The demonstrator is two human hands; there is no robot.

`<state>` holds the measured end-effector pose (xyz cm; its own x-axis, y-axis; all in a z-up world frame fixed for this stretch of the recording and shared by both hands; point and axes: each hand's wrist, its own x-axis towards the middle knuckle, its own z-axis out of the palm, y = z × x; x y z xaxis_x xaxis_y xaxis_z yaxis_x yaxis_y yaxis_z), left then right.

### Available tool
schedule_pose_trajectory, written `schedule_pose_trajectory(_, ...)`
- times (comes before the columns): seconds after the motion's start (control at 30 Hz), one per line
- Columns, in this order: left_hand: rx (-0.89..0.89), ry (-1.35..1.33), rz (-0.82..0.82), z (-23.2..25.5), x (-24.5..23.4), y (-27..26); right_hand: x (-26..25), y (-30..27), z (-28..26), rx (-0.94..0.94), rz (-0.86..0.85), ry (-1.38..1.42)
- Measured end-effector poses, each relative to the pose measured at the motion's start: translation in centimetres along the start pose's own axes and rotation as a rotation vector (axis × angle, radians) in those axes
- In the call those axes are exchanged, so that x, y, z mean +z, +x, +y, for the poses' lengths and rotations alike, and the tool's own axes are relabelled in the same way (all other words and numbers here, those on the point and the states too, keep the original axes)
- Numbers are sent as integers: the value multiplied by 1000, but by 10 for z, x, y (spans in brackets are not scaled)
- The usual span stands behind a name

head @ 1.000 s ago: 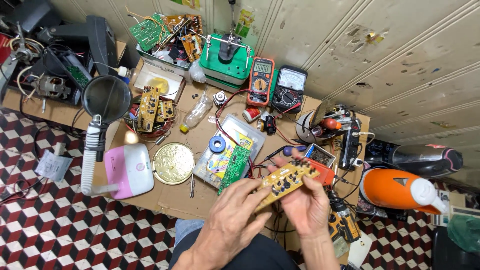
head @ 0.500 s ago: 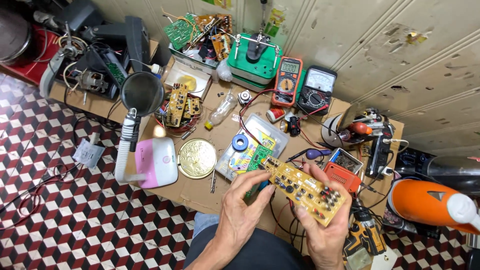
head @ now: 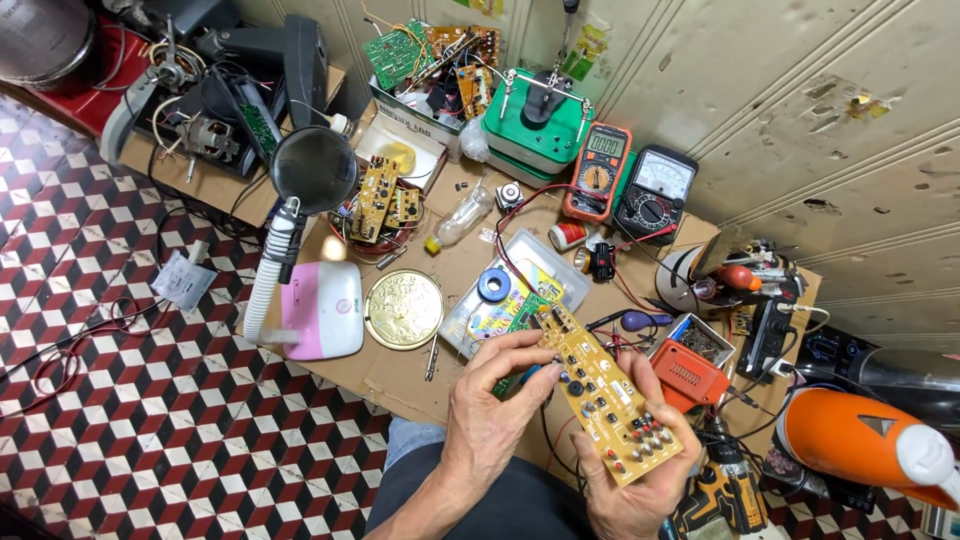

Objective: Inspecting and comparing two electronic circuit boards on a workbench.

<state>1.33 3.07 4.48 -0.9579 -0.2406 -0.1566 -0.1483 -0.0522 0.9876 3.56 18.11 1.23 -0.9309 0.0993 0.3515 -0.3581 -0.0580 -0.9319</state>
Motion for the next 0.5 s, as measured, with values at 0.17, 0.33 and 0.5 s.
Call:
schedule_pose_trajectory(0.17,102,46,8,-2,1,-1,3,-2,-1,-43,20,-41)
schedule_pose_trajectory(0.33,62,28,18,0,2,-2,5,-3,-5,-54,30,-94)
schedule_pose_trajectory(0.5,77,42,43,3,1,-2,1,-2,0,-22,-6,-58)
